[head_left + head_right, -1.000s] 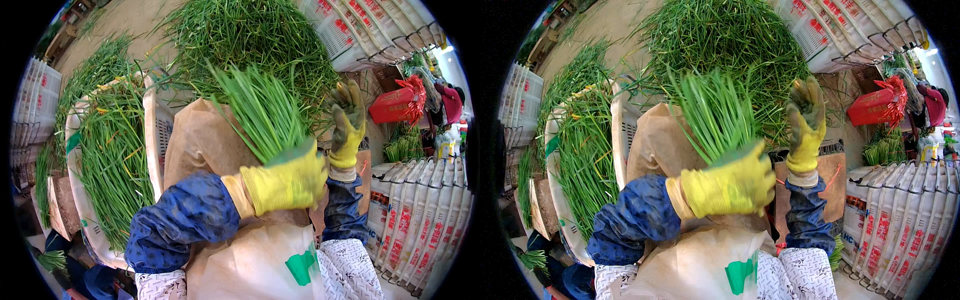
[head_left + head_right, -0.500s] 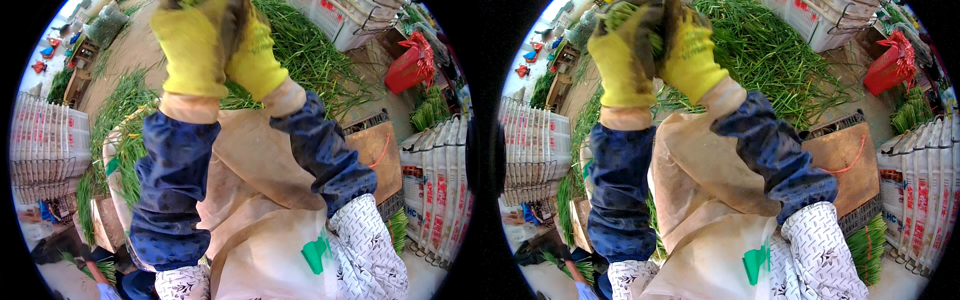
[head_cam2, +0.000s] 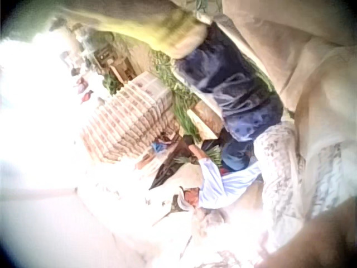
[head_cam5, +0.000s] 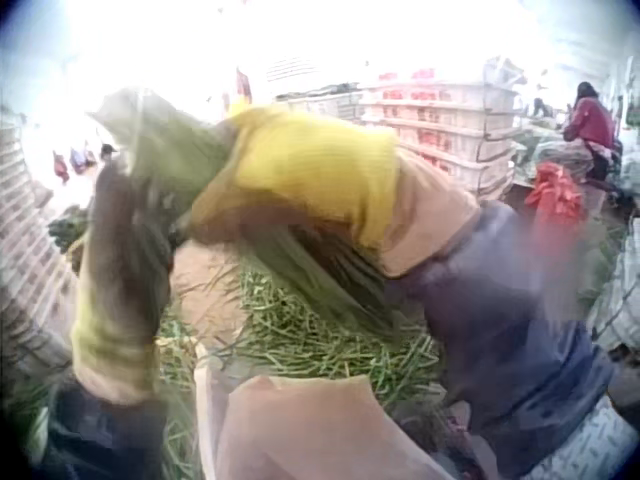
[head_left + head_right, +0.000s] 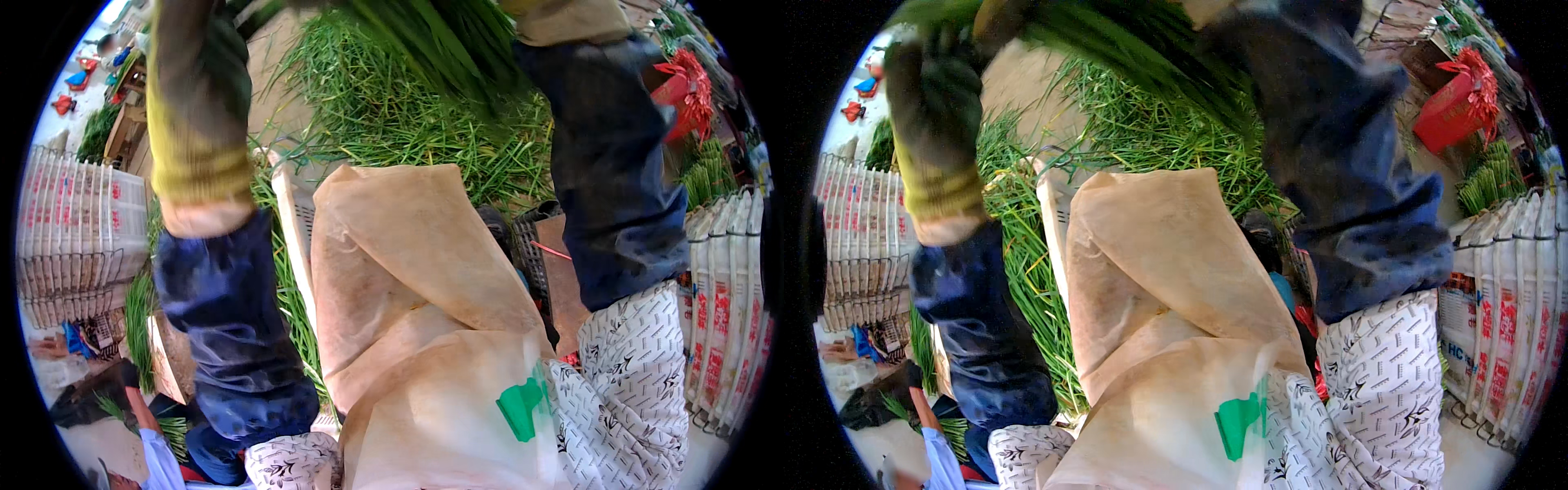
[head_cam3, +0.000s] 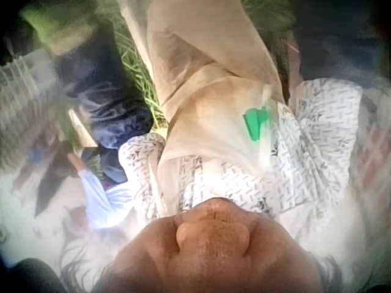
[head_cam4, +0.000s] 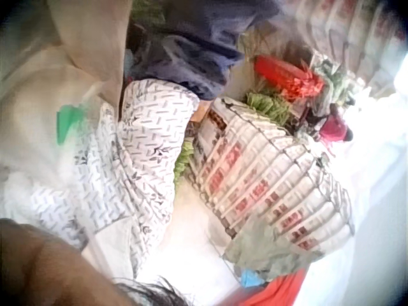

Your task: The person bunches green onions together by hand, secures them with a red tie, and places them into a crate.

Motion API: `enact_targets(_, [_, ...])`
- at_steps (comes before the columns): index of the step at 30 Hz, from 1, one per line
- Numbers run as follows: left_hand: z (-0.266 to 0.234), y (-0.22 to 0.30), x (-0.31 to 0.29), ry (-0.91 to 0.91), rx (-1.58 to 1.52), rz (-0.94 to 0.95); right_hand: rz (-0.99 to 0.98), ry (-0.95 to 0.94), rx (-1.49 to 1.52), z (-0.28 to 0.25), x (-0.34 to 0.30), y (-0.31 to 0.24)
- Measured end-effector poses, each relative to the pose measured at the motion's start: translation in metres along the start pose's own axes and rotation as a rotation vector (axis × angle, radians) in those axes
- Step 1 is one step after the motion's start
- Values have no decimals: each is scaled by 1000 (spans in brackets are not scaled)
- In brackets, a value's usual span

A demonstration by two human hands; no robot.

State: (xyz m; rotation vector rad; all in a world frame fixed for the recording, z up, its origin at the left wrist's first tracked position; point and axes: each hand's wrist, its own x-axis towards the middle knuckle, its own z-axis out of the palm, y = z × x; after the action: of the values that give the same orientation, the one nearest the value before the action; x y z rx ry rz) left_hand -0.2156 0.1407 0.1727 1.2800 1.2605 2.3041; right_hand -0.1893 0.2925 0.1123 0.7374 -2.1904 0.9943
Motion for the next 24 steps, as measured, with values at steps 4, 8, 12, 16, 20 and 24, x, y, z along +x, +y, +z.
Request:
enact_targets(4, [10, -49, -87, 164, -125, 10, 120, -349, -30, 25, -29, -15])
enact_targets(8, [18, -54, -140, 208, -45, -176, 169, -599, 11, 46, -43, -43])
enact_targets(12, [27, -55, -170, 370, 14, -248, 204, -784, 38, 51, -56, -59])
enact_targets(16, [35, -56, -181, 589, -61, -157, 258, -861, 65, 41, -64, -60])
enact_targets(20, [-24, -34, -219, 622, 64, -40, 349, -719, 52, 24, -62, -49])
enact_targets(24, [-57, -25, -261, 604, -41, -50, 215, -316, -31, -59, -129, -12])
